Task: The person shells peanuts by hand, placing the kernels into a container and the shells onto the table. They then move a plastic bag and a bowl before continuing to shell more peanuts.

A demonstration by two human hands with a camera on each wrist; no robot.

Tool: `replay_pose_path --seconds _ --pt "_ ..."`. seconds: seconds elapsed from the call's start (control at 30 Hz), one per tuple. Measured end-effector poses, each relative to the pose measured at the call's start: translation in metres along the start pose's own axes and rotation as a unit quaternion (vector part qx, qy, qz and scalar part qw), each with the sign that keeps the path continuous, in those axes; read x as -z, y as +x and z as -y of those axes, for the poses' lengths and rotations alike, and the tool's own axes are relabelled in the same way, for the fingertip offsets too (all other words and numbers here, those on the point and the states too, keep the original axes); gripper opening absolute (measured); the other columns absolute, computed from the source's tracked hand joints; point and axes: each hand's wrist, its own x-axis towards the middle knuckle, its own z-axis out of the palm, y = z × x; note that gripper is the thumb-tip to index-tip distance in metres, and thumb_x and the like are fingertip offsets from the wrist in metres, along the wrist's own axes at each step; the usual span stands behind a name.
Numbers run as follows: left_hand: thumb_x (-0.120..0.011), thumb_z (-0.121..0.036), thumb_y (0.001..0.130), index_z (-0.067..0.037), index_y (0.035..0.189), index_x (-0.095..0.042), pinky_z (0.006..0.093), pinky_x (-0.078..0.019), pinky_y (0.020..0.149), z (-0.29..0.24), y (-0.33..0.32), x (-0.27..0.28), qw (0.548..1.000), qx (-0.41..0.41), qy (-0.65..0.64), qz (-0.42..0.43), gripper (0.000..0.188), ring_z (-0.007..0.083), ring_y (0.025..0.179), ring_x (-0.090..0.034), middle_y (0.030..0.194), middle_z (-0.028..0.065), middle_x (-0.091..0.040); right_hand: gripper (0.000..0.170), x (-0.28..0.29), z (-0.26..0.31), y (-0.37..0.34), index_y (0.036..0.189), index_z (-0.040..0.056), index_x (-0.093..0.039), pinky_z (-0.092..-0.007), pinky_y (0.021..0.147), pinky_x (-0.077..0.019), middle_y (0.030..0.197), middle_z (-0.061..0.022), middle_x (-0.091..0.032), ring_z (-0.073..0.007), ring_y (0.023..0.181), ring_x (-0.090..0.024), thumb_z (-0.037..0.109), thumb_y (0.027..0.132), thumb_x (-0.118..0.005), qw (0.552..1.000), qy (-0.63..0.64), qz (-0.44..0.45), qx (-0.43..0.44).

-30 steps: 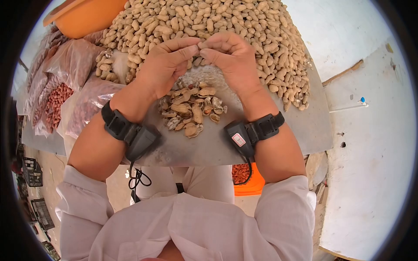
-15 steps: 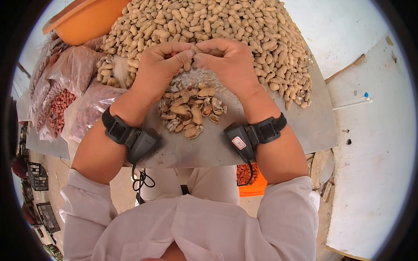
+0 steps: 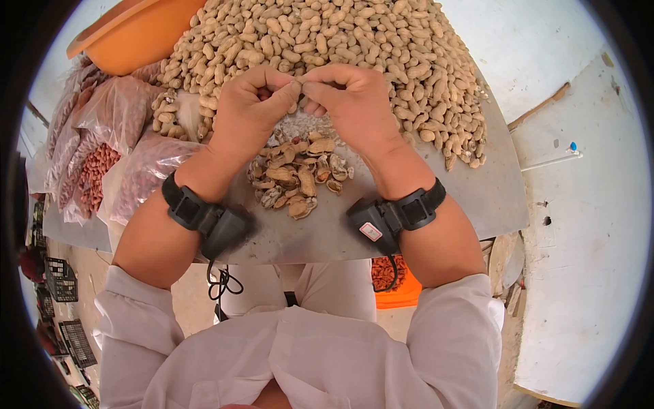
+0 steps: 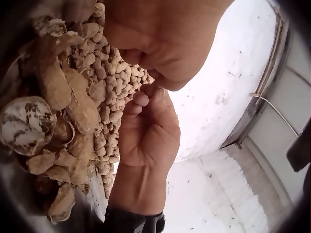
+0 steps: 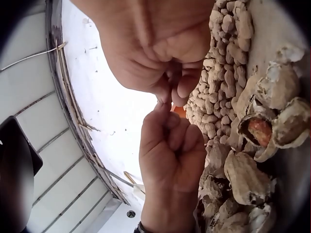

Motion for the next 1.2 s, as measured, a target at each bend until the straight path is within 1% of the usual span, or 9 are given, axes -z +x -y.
replay_pose_path --seconds 0.1,0.27,0.4,0.47,0.6,0.7,0.87,1.07,1.2 --pt "-0.064 -0.011 0.080 0.000 0.080 -0.062 0.0188 -0.0415 0.054 -0.002 0.000 -0.002 0.999 0.006 -0.050 0.002 0.011 0.0038 0.061 -0.049 0.068 -0.0004 -0.058 0.013 -0.001 -0.009 0.000 0.090 -0.0047 -0.063 -0.0241 0.059 -0.0498 0.076 -0.0100 -0.064 -0.0143 0.064 -0.061 0.005 0.081 -0.060 0.992 0.124 -0.025 -0.016" --pt "-0.064 -0.009 0.080 0.000 0.081 -0.062 0.0187 -0.0418 0.054 0.000 0.000 -0.004 0.999 -0.019 -0.034 -0.016 0.010 0.0036 0.061 -0.049 0.068 -0.0001 -0.057 0.014 0.002 -0.016 0.004 0.092 -0.0045 -0.060 -0.0287 0.063 -0.0516 0.082 -0.0123 -0.064 -0.0200 0.069 -0.064 0.007 0.084 -0.058 0.954 0.293 -0.019 -0.051" --pt "-0.063 -0.009 0.081 0.000 0.082 -0.062 0.0182 -0.0416 0.054 -0.003 0.000 -0.005 0.997 -0.005 -0.071 -0.033 0.009 0.0037 0.061 -0.050 0.068 0.0001 -0.057 0.012 0.003 -0.017 0.005 0.092 -0.0035 -0.059 -0.0291 0.065 -0.0522 0.084 -0.0128 -0.064 -0.0205 0.071 -0.064 0.007 0.086 -0.056 0.937 0.344 -0.006 -0.059" --pt "-0.062 -0.009 0.081 0.000 0.083 -0.062 0.0180 -0.0395 0.051 0.001 0.002 -0.005 0.992 0.034 -0.117 -0.029 0.009 0.0039 0.059 -0.049 0.068 0.0007 -0.057 0.012 0.002 -0.017 0.005 0.092 -0.0032 -0.059 -0.0286 0.065 -0.0523 0.084 -0.0132 -0.064 -0.0205 0.072 -0.064 0.007 0.086 -0.056 0.935 0.349 -0.007 -0.061" --pt "-0.060 -0.009 0.084 -0.002 0.090 -0.060 0.0173 -0.0289 0.043 0.004 0.003 -0.003 0.951 0.154 -0.267 -0.008 0.009 0.0030 0.052 -0.040 0.067 -0.0007 -0.053 0.012 0.001 -0.013 0.004 0.092 -0.0032 -0.059 -0.0270 0.065 -0.0523 0.087 -0.0137 -0.064 -0.0187 0.073 -0.064 0.006 0.085 -0.057 0.954 0.297 -0.012 -0.039" --pt "-0.057 -0.010 0.086 -0.002 0.090 -0.059 0.0179 -0.0274 0.043 0.007 0.005 -0.001 0.905 0.218 -0.366 0.010 0.009 0.0042 0.050 -0.037 0.069 0.0012 -0.054 0.013 -0.001 -0.012 0.004 0.093 -0.0036 -0.059 -0.0260 0.065 -0.0523 0.087 -0.0134 -0.064 -0.0167 0.073 -0.063 0.006 0.084 -0.059 0.977 0.210 -0.033 -0.011" --pt "-0.053 -0.013 0.089 -0.002 0.089 -0.057 0.0188 -0.0266 0.042 0.008 0.006 0.002 0.888 0.240 -0.392 0.031 0.012 0.0053 0.049 -0.034 0.068 0.0015 -0.052 0.015 -0.002 -0.011 0.003 0.094 -0.0052 -0.059 -0.0257 0.067 -0.0528 0.085 -0.0128 -0.065 -0.0149 0.073 -0.063 0.004 0.083 -0.060 0.995 0.084 -0.046 0.026" --pt "-0.050 -0.016 0.090 -0.003 0.087 -0.056 0.0186 -0.0268 0.042 0.003 0.005 0.003 0.879 0.255 -0.403 0.016 0.014 0.0058 0.049 -0.034 0.068 0.0022 -0.052 0.016 -0.001 -0.014 0.004 0.096 -0.0053 -0.059 -0.0254 0.066 -0.0527 0.084 -0.0128 -0.065 -0.0145 0.073 -0.063 0.004 0.083 -0.060 0.994 0.100 -0.034 0.038" --pt "-0.048 -0.020 0.091 -0.004 0.084 -0.054 0.0185 -0.0279 0.042 0.004 0.007 0.004 0.869 0.297 -0.395 0.032 0.019 0.0065 0.049 -0.034 0.068 0.0031 -0.053 0.014 -0.001 -0.012 0.002 0.093 -0.0044 -0.060 -0.0246 0.066 -0.0519 0.085 -0.0113 -0.066 -0.0132 0.073 -0.063 0.004 0.082 -0.060 0.997 0.051 -0.037 0.053"
